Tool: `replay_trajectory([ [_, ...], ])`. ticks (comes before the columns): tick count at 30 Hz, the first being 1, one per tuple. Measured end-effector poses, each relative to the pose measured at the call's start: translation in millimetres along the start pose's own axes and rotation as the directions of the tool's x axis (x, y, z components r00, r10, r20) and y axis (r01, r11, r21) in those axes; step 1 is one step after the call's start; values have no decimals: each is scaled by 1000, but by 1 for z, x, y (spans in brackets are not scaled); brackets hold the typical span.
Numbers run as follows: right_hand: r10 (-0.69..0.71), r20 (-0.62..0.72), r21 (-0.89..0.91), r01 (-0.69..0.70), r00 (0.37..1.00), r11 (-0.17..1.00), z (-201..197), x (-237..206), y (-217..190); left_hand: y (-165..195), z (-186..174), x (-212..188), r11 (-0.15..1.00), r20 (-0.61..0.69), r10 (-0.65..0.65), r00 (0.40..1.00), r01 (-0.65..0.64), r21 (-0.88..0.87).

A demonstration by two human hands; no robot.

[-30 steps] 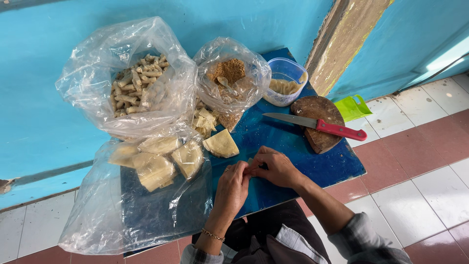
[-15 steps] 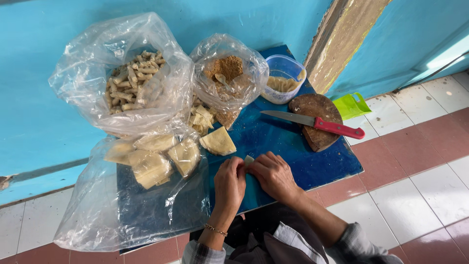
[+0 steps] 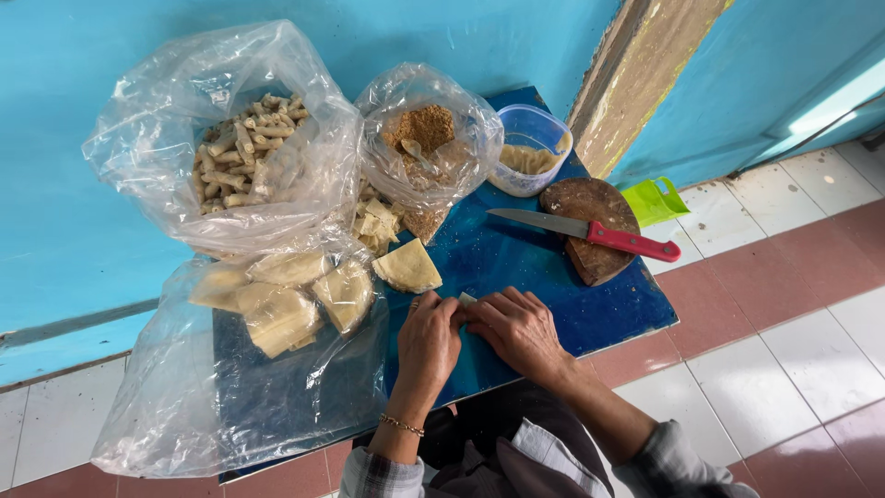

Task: The person sits at a small blue table and folds triangular dough wrappers into filled pastries. They spoon brown filling from a plastic bag onto a dough piece, then pinch and fold the dough closed by hand, repeating the process for successive dough pieces.

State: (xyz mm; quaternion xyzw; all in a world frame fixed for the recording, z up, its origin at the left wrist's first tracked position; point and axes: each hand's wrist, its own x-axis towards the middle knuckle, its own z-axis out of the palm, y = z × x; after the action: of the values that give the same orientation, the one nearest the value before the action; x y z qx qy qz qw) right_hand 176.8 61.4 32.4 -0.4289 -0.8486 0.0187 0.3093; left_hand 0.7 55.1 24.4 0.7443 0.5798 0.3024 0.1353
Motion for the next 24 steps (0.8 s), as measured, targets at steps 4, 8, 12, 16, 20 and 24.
replay_trajectory([
  [4, -17, 4, 29, 17, 1000, 999, 2, 6, 3, 1, 0, -6, 996, -74, 10, 997, -17, -92],
  [8, 70, 17, 112, -72, 997, 991, 4, 12, 3, 0, 3, -10, 982, -111, 89, 990, -106, -155],
  [12, 134, 26, 86, -136, 991, 987, 1, 9, -1, -2, 7, -9, 992, -77, 113, 991, -117, -50],
  [16, 17, 30, -41, -16, 999, 999, -3, 3, -2, -4, 11, -5, 995, -87, 85, 993, -89, -47],
  [20, 52, 14, 38, -53, 999, 998, -4, 3, 1, -5, 12, -8, 995, -52, 59, 997, -63, -80],
  [24, 38, 42, 46, -40, 998, 998, -7, -3, -2, -3, 6, -20, 998, 9, 29, 1000, -29, -55],
])
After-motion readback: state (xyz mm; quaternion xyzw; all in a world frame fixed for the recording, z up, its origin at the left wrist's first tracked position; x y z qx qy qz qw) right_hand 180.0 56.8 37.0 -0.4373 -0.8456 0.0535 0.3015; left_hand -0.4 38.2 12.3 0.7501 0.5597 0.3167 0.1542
